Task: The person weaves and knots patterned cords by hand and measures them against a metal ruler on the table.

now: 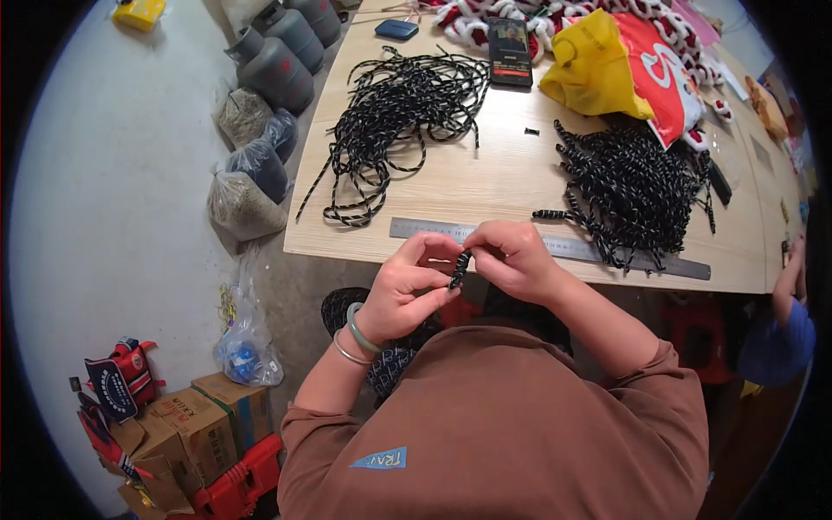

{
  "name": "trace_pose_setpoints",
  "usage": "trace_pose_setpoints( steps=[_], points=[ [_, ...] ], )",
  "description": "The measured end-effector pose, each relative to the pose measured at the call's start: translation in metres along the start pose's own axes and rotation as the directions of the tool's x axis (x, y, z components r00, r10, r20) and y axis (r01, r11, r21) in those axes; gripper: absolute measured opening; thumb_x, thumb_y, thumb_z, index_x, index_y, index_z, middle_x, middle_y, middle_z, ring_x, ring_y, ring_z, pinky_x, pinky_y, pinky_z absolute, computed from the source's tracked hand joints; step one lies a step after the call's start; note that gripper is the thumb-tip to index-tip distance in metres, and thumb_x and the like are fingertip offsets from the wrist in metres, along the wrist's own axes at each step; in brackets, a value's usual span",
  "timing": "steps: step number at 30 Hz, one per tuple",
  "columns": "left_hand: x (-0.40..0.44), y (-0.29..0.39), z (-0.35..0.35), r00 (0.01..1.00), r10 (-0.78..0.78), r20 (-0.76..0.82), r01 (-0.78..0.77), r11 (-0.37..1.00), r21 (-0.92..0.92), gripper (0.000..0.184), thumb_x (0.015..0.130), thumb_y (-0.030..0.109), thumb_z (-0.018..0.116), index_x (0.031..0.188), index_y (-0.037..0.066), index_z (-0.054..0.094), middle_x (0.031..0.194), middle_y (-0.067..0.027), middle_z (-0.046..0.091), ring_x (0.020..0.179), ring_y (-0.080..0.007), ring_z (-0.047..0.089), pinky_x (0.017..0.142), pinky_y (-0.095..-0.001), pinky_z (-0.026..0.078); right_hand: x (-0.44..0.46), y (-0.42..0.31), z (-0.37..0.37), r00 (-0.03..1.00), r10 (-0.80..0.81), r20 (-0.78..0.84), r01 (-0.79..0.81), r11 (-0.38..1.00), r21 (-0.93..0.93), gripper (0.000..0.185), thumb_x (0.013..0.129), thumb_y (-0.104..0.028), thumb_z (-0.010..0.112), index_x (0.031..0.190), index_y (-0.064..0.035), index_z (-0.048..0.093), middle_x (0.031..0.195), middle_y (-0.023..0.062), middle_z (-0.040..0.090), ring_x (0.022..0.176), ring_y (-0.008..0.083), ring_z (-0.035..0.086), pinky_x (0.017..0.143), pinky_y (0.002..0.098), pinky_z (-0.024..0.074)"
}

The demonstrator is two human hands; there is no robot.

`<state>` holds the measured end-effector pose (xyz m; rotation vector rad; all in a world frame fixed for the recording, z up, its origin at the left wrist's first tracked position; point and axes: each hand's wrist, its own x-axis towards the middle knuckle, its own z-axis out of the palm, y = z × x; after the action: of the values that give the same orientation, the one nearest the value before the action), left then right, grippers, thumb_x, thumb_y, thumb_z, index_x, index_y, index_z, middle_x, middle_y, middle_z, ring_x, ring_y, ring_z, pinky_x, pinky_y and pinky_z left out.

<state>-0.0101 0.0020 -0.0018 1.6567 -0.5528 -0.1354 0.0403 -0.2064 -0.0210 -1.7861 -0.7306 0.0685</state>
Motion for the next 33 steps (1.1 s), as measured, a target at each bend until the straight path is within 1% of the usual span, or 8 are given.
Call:
trace_pose_setpoints(
  steps=[4, 8, 11, 17, 20, 24, 28, 33],
  points=[
    [-0.001, -0.003, 0.000, 0.999, 0.009, -0.044, -0.014, 0.995, -0.096, 0.005, 0.078, -0.004, 0.069, 0.083, -0.006, 0.071, 0.119, -0.0153, 0.050, 0.108, -0.0237, 0.058, 0.095, -0.0385, 0.051, -0.002, -0.004, 0.009, 0.887, 0.452, 0.100, -0.417, 0.685, 0.597, 0.012, 0.086, -0.007, 0.057, 0.090, 0.0006, 0.065, 0.061, 0.0042, 0.059, 0.050, 0.0112, 0.056, 0.046, 0.0252, 0.0443],
    [-0.004, -0.007, -0.006, 0.996, -0.081, -0.042, 0.069, 0.967, -0.244, 0.006, 0.077, -0.004, 0.070, 0.082, -0.006, 0.072, 0.120, -0.0165, 0.051, 0.109, -0.0252, 0.058, 0.093, -0.0390, 0.053, 0.002, -0.006, 0.006, 0.843, 0.484, 0.234, -0.476, 0.469, 0.744, 0.014, 0.088, -0.007, 0.056, 0.093, 0.0008, 0.066, 0.064, 0.0020, 0.060, 0.048, 0.0067, 0.053, 0.043, 0.0214, 0.0428],
    [-0.006, -0.010, -0.011, 0.991, -0.131, 0.003, 0.125, 0.936, -0.329, 0.009, 0.079, -0.001, 0.070, 0.086, -0.003, 0.074, 0.120, -0.0146, 0.054, 0.109, -0.0229, 0.058, 0.095, -0.0364, 0.049, 0.004, -0.012, -0.011, 0.862, 0.416, 0.289, -0.506, 0.716, 0.480, 0.014, 0.085, -0.005, 0.058, 0.092, 0.0012, 0.068, 0.065, 0.0017, 0.061, 0.053, 0.0089, 0.057, 0.047, 0.0243, 0.0448],
    [-0.006, -0.008, -0.013, 0.982, -0.169, 0.080, 0.186, 0.928, -0.323, 0.008, 0.080, 0.001, 0.070, 0.086, -0.003, 0.073, 0.120, -0.0128, 0.056, 0.110, -0.0215, 0.057, 0.095, -0.0338, 0.046, 0.013, -0.021, -0.028, 0.961, 0.022, 0.277, -0.023, 1.000, 0.001, 0.013, 0.076, -0.003, 0.061, 0.086, 0.0016, 0.068, 0.066, 0.0105, 0.061, 0.061, 0.0186, 0.060, 0.056, 0.0317, 0.0462],
    [-0.004, -0.007, -0.010, 0.986, -0.140, 0.085, 0.160, 0.936, -0.314, 0.005, 0.079, -0.001, 0.070, 0.082, -0.005, 0.071, 0.122, -0.0142, 0.052, 0.109, -0.0232, 0.058, 0.094, -0.0360, 0.048, 0.011, -0.015, -0.023, 0.971, -0.084, 0.222, 0.087, 0.996, -0.004, 0.011, 0.075, -0.003, 0.061, 0.084, 0.0016, 0.067, 0.067, 0.0145, 0.060, 0.058, 0.0218, 0.058, 0.055, 0.0317, 0.0455],
    [-0.002, -0.016, -0.007, 0.999, -0.004, 0.041, 0.015, 0.965, -0.262, 0.004, 0.079, -0.002, 0.071, 0.079, -0.006, 0.070, 0.124, -0.0144, 0.048, 0.110, -0.0247, 0.058, 0.091, -0.0366, 0.053, 0.003, -0.014, -0.007, 0.995, 0.091, 0.036, -0.094, 0.987, 0.127, 0.009, 0.080, -0.006, 0.061, 0.081, 0.0024, 0.065, 0.066, 0.0085, 0.062, 0.057, 0.0166, 0.058, 0.054, 0.0291, 0.0450],
    [-0.002, -0.012, 0.000, 0.998, -0.053, -0.020, 0.046, 0.968, -0.248, 0.004, 0.078, -0.002, 0.071, 0.078, -0.006, 0.070, 0.124, -0.0143, 0.047, 0.112, -0.0265, 0.057, 0.089, -0.0370, 0.056, 0.001, -0.009, 0.009, 0.888, 0.457, 0.056, -0.387, 0.676, 0.627, 0.011, 0.086, -0.009, 0.061, 0.085, 0.0008, 0.065, 0.064, 0.0010, 0.059, 0.048, 0.0074, 0.052, 0.043, 0.0215, 0.0395],
    [-0.004, -0.010, -0.004, 0.985, -0.171, -0.031, 0.147, 0.919, -0.367, 0.004, 0.078, -0.003, 0.069, 0.079, -0.006, 0.071, 0.124, -0.0153, 0.048, 0.112, -0.0294, 0.059, 0.086, -0.0374, 0.057, 0.007, -0.004, -0.002, 0.805, 0.519, 0.286, -0.518, 0.382, 0.765, 0.008, 0.085, -0.008, 0.062, 0.087, -0.0004, 0.064, 0.059, 0.0000, 0.055, 0.044, 0.0076, 0.049, 0.040, 0.0220, 0.0382]
  ],
)
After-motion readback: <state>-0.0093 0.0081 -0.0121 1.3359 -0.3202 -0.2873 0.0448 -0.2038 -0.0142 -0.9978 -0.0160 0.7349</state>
